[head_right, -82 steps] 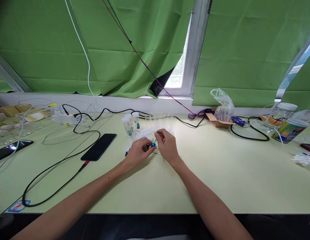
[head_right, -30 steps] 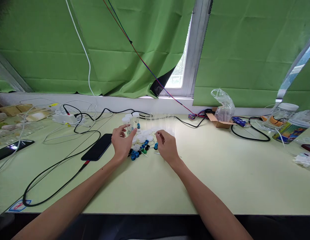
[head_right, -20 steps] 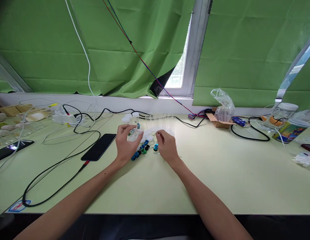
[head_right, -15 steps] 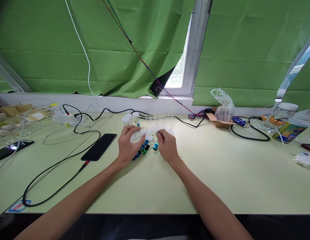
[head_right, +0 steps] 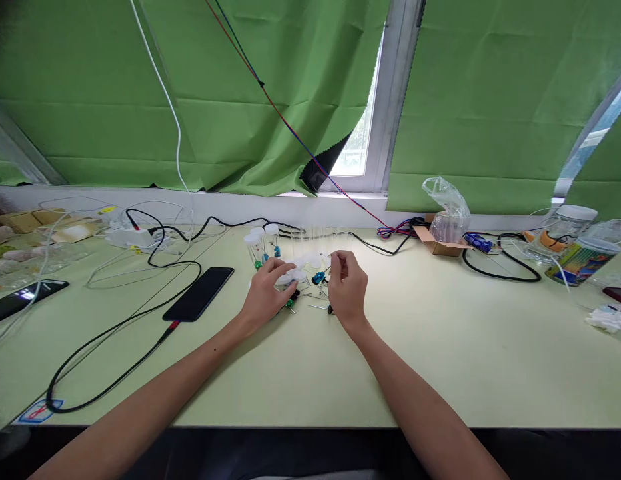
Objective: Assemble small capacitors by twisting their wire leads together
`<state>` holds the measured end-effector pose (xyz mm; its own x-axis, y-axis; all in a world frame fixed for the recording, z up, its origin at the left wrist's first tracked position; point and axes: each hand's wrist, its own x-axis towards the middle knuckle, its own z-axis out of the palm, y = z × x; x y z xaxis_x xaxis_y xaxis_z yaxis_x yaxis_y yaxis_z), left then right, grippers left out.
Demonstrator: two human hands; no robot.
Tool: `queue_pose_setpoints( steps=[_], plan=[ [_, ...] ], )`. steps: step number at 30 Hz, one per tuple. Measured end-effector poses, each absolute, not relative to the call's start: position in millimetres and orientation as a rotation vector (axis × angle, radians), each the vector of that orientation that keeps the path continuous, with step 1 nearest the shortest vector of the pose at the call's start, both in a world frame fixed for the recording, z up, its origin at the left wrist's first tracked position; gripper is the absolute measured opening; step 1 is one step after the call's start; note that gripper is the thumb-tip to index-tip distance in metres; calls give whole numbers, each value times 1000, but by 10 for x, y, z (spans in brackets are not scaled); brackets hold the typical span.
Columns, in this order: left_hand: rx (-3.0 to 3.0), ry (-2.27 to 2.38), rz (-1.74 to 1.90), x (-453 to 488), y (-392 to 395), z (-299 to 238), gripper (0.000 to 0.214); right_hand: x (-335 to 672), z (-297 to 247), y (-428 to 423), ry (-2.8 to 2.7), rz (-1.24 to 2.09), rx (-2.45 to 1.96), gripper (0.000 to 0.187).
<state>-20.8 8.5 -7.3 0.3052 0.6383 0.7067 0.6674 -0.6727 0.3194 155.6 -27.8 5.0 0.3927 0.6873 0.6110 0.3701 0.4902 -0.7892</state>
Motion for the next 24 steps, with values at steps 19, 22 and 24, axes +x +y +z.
queue_pose_setpoints(
  steps=[19,22,24],
  plan=[
    [-2648,-1141,-1332,-163,38,-94,26,1536,72,-248,-1136,577,-965,26],
    [-2630,-1139,-1360,-159,31,-81,25,1539,56,-226,-1124,637,-920,27],
    [-2614,-1143,-1379,-159,34,-79,25,1541,47,-213,-1120,664,-900,26]
  ],
)
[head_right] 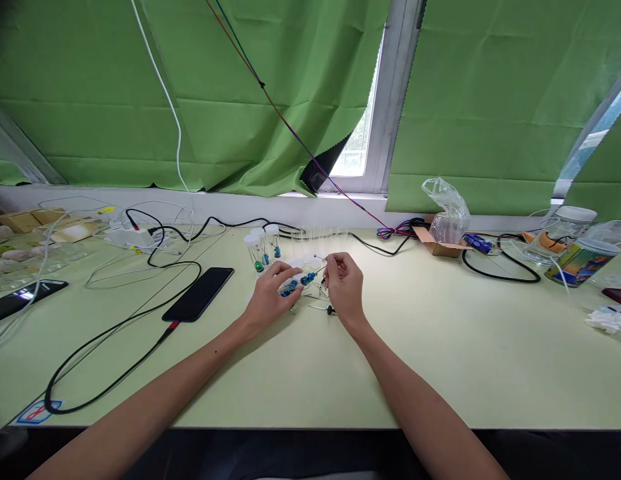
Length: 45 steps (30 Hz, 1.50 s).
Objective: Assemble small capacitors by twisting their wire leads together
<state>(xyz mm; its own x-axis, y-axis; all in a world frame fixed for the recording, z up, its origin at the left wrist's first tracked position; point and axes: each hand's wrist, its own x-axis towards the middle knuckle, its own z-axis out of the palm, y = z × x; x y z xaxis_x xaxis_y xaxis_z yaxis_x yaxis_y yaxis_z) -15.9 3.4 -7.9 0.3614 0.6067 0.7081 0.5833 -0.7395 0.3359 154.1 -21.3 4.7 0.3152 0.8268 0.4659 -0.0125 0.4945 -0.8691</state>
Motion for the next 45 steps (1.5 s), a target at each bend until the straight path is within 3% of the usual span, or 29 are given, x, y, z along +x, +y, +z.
queue_pose_setpoints(
  steps=[25,45],
  plan=[
    [2530,1150,1523,-174,82,-83,27,1549,63,-175,-1017,957,-904,34],
    [2547,1155,1531,-165,63,-94,26,1555,38,-176,-1067,1041,-1004,27]
  ],
)
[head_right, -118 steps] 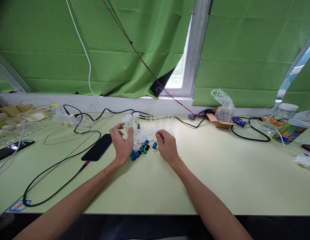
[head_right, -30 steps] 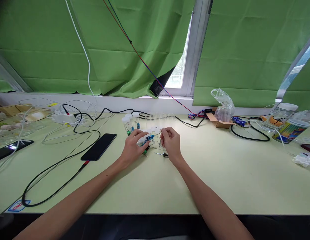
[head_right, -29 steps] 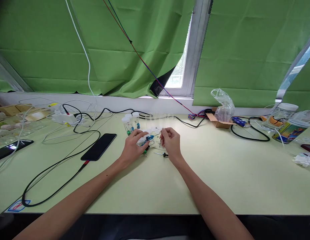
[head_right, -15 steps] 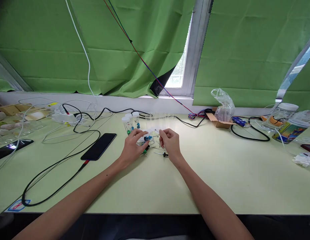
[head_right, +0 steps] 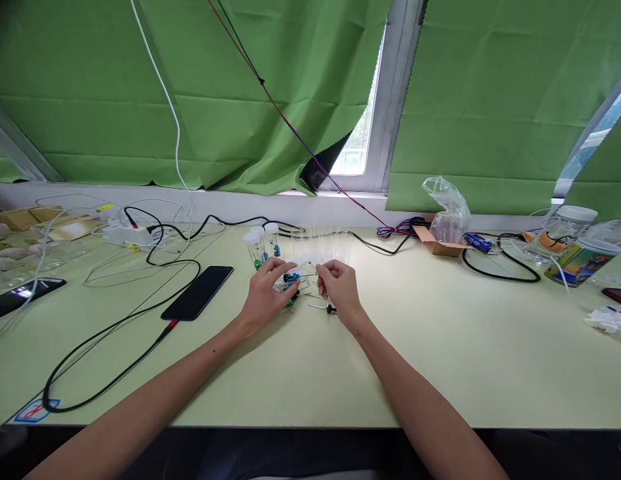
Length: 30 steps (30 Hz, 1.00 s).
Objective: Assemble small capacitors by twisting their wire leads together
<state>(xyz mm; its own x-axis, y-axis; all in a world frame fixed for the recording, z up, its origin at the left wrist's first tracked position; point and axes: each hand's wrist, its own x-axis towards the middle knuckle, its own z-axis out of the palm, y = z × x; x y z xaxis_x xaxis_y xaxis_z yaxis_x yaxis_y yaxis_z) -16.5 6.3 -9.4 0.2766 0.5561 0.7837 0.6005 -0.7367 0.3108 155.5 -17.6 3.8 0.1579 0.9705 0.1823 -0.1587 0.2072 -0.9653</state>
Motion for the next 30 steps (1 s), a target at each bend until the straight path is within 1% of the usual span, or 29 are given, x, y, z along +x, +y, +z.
queue_pose_setpoints(
  steps=[30],
  plan=[
    [-2467,-1085,-1471,-147,24,-110,26,1560,28,-173,-1127,1072,-1053,23]
  ],
)
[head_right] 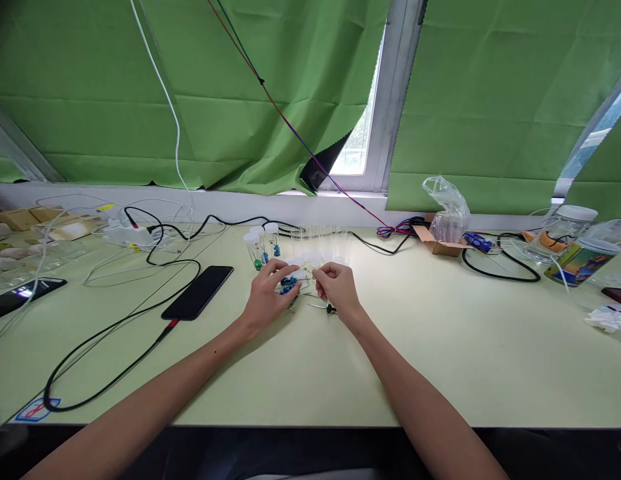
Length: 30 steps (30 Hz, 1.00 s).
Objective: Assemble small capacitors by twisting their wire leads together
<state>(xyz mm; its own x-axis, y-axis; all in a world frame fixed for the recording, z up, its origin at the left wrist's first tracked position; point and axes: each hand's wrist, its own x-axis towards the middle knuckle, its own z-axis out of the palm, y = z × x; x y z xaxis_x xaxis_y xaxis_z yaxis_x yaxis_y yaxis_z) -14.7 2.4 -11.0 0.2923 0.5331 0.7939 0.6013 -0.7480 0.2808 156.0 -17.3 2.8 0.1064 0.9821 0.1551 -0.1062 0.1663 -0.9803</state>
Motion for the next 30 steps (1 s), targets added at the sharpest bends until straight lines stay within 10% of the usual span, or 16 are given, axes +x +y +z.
queue_pose_setpoints(
  steps=[30],
  plan=[
    [-2453,-1125,-1533,-141,29,-89,27,1515,39,-195,-1175,1062,-969,35]
  ],
)
